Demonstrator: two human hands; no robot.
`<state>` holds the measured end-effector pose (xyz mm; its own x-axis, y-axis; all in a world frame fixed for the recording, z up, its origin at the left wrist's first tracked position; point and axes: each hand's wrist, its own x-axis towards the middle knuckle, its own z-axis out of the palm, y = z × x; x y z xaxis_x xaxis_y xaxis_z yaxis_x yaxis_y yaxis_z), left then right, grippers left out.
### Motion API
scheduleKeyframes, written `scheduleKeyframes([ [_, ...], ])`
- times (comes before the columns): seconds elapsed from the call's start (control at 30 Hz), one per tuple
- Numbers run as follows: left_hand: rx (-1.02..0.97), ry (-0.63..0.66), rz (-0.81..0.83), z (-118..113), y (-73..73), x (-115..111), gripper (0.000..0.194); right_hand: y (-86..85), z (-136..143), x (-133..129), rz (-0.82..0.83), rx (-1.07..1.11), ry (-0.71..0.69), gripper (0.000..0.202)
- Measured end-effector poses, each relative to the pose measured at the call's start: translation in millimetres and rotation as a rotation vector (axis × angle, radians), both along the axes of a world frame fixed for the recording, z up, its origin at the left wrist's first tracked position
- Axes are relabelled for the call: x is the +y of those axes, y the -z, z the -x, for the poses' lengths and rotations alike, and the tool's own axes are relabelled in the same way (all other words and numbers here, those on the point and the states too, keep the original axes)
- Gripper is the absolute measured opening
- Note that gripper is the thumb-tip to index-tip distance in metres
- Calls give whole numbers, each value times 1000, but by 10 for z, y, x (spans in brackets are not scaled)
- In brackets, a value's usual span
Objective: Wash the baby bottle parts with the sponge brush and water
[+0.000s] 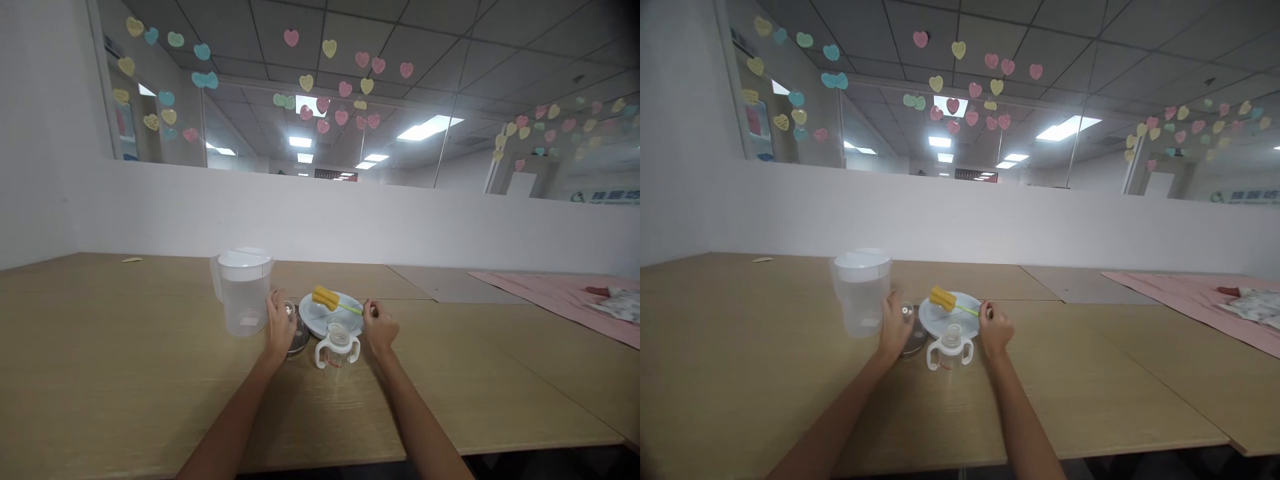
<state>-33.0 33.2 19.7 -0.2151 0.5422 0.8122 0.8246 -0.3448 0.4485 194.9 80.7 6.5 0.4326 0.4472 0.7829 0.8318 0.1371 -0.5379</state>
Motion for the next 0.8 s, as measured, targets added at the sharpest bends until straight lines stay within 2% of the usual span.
scheduleKeyframes([
  [0.13, 23, -57, 174, 26, 38, 18, 53, -37, -14, -14, 67, 97, 34, 42],
  [0.23, 57, -84, 339, 45, 43, 15, 40, -41, -19, -22, 88, 112, 10, 41],
  [0.33, 122, -55, 432, 61, 70, 23, 25, -39, -14, -26, 111, 109, -5, 42],
  [0.47, 192, 18, 448, 75, 123, 57, 17, -45, -1, -29, 119, 110, 3, 43],
  [0.57, 245, 59, 414, 82, 151, 82, 27, -53, -4, -25, 122, 104, 6, 42],
  [0.67, 287, 43, 375, 95, 173, 105, 38, -61, -32, -14, 112, 105, 13, 41],
  [0.8, 306, 28, 386, 113, 196, 119, 32, -61, -96, 17, 136, 96, -17, 45],
])
